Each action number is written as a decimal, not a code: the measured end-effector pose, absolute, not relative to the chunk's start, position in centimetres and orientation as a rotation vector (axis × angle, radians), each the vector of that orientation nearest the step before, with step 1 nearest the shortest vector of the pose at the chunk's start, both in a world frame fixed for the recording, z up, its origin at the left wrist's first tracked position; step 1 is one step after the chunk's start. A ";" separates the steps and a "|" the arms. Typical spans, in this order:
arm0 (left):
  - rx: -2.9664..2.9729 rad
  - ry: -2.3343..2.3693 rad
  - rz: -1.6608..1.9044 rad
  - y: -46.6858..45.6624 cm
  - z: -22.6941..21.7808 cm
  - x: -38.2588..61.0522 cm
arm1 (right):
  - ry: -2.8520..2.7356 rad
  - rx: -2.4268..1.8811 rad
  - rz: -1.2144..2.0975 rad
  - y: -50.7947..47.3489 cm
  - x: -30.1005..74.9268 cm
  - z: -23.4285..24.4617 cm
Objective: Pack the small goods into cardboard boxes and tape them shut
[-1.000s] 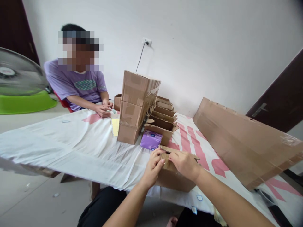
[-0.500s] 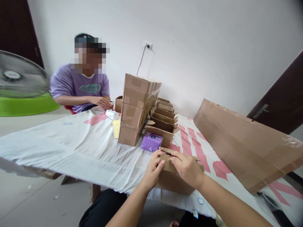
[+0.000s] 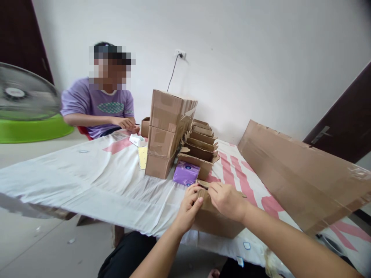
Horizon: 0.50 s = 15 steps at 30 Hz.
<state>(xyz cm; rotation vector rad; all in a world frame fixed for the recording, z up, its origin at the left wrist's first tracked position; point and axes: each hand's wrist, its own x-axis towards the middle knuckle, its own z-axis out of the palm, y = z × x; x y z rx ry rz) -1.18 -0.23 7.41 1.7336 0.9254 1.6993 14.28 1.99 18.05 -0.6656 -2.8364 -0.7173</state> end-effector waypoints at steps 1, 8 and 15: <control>1.732 0.922 1.699 -0.2 7.4 -1.2 | -2.804 -0.718 -0.665 2.0 14.5 18.2; 1.707 0.921 1.712 -0.1 7.3 -1.1 | -2.696 -0.763 -0.377 1.1 15.4 18.4; 1.722 0.922 1.701 -0.1 7.2 -1.0 | -2.813 -0.595 -0.764 1.4 14.6 17.2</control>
